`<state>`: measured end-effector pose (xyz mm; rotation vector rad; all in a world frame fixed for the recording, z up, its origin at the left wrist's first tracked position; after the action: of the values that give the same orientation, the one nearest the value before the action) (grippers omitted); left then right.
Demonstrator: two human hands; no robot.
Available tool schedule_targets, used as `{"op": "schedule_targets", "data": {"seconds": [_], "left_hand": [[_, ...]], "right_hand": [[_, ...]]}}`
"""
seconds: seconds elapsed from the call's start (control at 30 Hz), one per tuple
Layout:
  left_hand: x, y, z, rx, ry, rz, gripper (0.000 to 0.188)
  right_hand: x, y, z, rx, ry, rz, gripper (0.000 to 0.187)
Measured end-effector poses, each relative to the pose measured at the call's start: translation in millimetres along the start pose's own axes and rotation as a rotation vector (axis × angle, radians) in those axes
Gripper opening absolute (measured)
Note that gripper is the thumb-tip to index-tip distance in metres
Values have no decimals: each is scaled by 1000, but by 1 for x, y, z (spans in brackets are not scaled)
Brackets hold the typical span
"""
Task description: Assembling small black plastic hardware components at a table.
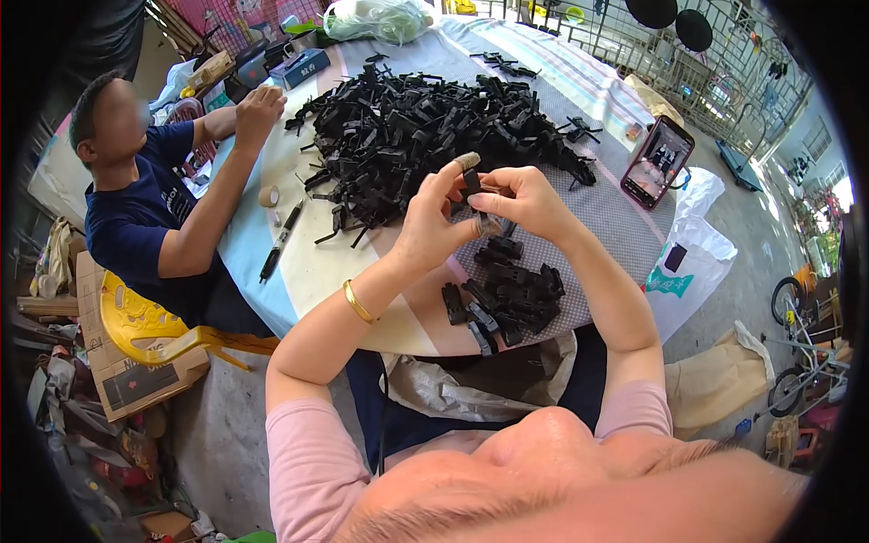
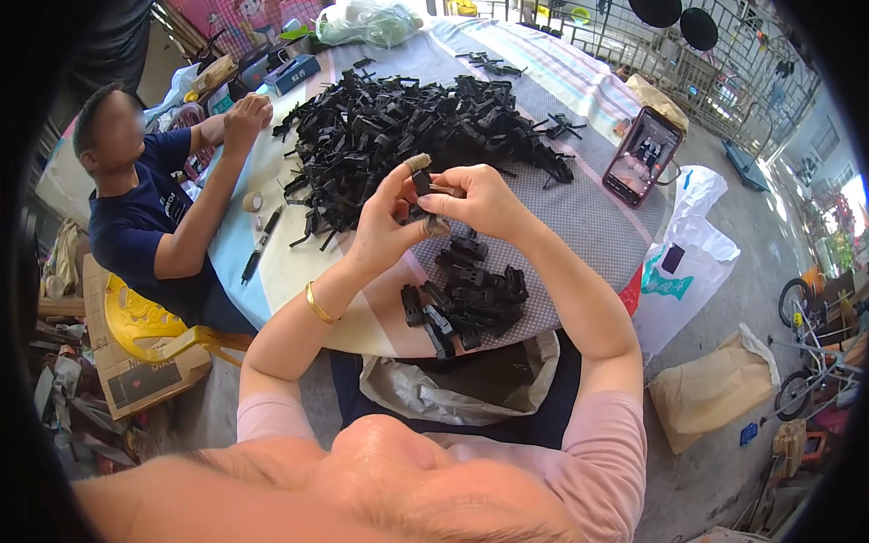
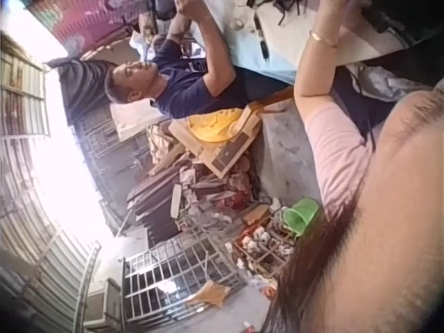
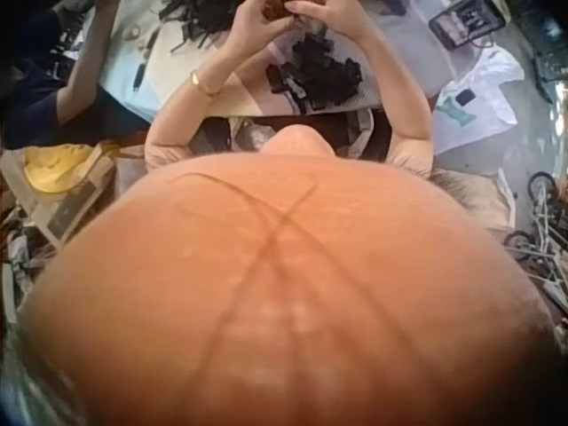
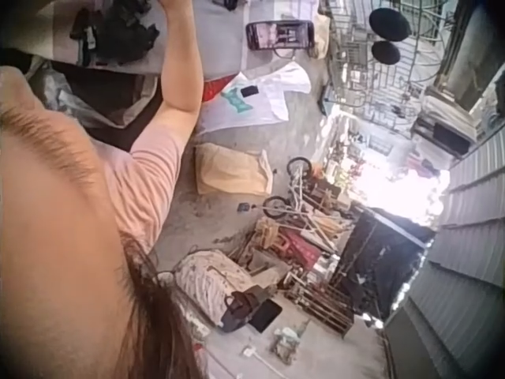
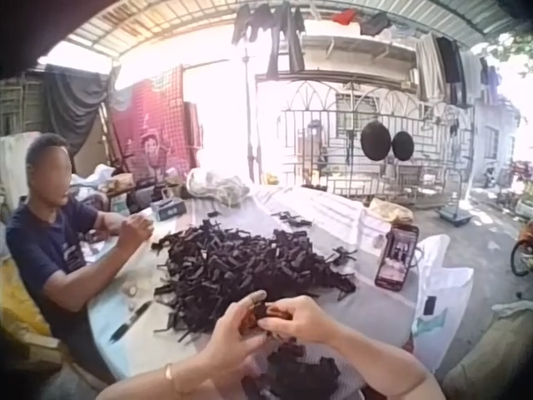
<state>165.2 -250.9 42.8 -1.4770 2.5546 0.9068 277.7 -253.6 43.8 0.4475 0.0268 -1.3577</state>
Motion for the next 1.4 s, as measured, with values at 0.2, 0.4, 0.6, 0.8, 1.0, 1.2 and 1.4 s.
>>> {"op": "schedule_targets", "data": {"seconds": [0.2,0.4,0.6,0.8,1.0,1.2,1.4], "left_hand": [[-4,6,-7,717,-171,-77,53],[-2,10,7,716,-27,-130,40],[2,13,-1,492,-50,-144,29],[2,17,-2,409,-74,-191,23],[9,20,-5,185,-115,-289,18],[6,18,-16,169,-154,-305,33],[11,8,-29,-146,-275,-241,65]], "right_hand": [[4,0,14,-77,-33,21,24],[8,-2,27,-48,122,-32,21],[6,-8,19,-19,62,1,19],[8,-9,17,16,57,-46,17],[9,-13,17,-20,-5,-81,16],[6,-6,13,30,-37,-51,17],[12,-2,44,381,194,-176,28]]}}
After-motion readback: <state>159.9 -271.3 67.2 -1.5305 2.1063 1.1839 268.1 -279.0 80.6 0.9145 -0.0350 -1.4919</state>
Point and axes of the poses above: each hand's wrist, its own x-axis away from the middle knuckle, its own y-axis out of the back of the hand, z = x × y, the point moved 8 cm from there along -x, towards the middle knuckle, and after that the axes turned 3 degrees about x, right-handed, at the moved point
